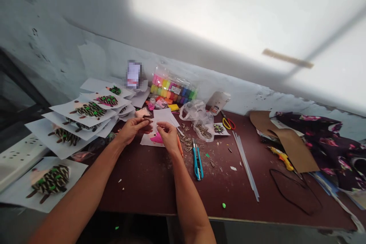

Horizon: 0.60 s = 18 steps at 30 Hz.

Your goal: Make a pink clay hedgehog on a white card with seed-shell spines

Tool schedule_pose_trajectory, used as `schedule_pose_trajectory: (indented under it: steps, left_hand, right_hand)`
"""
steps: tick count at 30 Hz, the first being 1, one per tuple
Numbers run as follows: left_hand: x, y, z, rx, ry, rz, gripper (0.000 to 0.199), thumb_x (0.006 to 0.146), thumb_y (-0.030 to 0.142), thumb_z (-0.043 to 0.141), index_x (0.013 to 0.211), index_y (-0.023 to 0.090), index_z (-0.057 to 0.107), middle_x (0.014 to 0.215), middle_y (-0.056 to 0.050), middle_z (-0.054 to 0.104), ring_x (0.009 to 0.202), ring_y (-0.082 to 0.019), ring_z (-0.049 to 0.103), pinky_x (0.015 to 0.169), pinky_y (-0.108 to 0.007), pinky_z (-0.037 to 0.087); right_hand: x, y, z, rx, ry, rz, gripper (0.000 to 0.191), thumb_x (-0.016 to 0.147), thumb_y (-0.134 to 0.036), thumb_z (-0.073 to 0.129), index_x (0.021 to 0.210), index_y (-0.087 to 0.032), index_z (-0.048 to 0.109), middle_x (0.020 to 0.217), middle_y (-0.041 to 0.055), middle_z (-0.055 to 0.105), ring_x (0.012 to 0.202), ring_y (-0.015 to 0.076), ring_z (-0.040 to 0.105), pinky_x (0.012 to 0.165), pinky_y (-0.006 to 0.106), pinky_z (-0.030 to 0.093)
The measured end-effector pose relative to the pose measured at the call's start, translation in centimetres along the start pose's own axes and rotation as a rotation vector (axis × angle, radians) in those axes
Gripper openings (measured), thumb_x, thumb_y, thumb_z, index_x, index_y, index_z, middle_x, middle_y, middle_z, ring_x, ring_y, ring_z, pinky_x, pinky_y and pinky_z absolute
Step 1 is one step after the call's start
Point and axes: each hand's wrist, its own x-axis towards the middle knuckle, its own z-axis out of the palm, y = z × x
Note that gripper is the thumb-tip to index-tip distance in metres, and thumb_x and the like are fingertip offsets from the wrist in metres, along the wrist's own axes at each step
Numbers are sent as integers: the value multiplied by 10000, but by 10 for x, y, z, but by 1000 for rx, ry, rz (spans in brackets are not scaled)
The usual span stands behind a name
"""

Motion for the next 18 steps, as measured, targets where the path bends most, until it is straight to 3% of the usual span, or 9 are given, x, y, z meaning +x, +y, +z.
schedule_pose_trajectory:
  steps: [6,13,18]
  left_hand:
    - [-3,-3,2,-4,-75,40,558,563,389,945,997,127,711,824,-48,772,698,-197,751,666,-325,634]
    - [-4,-1,3,75,7,25,648,528,624,908,880,109,734,767,-81,770,681,-217,744,641,-330,621]
    - [-4,-3,2,143,-23,25,684,528,681,879,881,110,749,741,-88,767,637,-213,734,612,-313,602]
  right_hand:
    - [2,9,0,-29,16,47,169,687,-309,651,745,-187,754,682,0,681,591,126,525,576,246,401]
    - [-6,1,4,46,-14,152,237,656,-353,741,825,-193,786,722,11,725,585,128,544,564,248,419]
    - [-10,-5,7,210,-61,160,123,629,-286,695,719,-213,737,692,-21,706,612,126,568,618,240,467]
